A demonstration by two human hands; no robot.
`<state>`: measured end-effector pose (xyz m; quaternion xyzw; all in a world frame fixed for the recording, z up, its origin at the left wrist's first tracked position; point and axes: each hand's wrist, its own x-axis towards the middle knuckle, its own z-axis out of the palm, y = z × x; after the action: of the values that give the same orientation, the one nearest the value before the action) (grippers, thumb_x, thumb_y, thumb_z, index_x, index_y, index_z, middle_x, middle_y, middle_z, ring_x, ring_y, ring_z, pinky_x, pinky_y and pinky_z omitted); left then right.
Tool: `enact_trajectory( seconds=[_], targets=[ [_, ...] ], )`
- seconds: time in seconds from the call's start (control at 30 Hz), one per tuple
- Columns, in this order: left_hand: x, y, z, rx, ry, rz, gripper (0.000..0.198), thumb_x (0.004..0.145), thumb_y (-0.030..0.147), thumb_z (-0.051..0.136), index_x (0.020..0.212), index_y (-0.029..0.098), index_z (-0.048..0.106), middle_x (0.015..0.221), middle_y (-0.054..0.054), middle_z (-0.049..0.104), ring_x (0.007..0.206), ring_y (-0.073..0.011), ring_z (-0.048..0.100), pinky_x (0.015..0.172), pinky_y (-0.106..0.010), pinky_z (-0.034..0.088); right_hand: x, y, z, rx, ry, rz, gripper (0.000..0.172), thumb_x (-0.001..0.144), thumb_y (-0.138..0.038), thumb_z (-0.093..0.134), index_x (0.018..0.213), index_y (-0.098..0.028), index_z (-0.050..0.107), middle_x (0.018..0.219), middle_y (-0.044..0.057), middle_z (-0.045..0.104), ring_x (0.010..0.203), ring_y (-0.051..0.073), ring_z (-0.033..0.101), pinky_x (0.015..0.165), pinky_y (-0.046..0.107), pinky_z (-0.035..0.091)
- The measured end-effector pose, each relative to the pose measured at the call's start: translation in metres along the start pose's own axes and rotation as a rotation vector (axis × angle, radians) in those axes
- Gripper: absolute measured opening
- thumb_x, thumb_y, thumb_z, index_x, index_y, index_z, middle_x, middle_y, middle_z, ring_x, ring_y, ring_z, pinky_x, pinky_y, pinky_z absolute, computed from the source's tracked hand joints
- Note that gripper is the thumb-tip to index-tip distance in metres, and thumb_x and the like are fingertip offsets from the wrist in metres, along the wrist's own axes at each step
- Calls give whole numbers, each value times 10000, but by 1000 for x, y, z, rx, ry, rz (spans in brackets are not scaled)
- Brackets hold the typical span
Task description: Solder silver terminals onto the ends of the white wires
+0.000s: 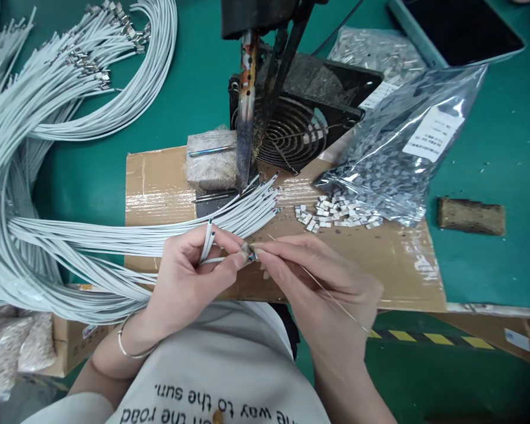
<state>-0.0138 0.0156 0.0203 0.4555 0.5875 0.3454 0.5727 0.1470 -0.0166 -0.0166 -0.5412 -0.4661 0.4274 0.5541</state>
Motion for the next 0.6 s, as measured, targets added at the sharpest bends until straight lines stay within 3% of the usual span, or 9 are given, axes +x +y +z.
enact_trajectory(
  seconds=[0.43,0.6],
  targets=[
    [4,2,3,-19,-2,-4,119,807,121,781,714,173,727,816,-50,761,692,-140,658,544,-209,489,0,0,2,-61,26,-48,310,902,-73,768,1024,-342,862,888,-19,790,718,128,714,577,244,575],
    [6,1,3,-40,1,1,134,806,86,770,716,175,723,821,-37,761,725,-138,675,598,-208,519,0,2,-1,-177,28,-90,248,970,-126,711,1067,-313,843,934,-9,773,751,120,695,660,257,580]
  ],
)
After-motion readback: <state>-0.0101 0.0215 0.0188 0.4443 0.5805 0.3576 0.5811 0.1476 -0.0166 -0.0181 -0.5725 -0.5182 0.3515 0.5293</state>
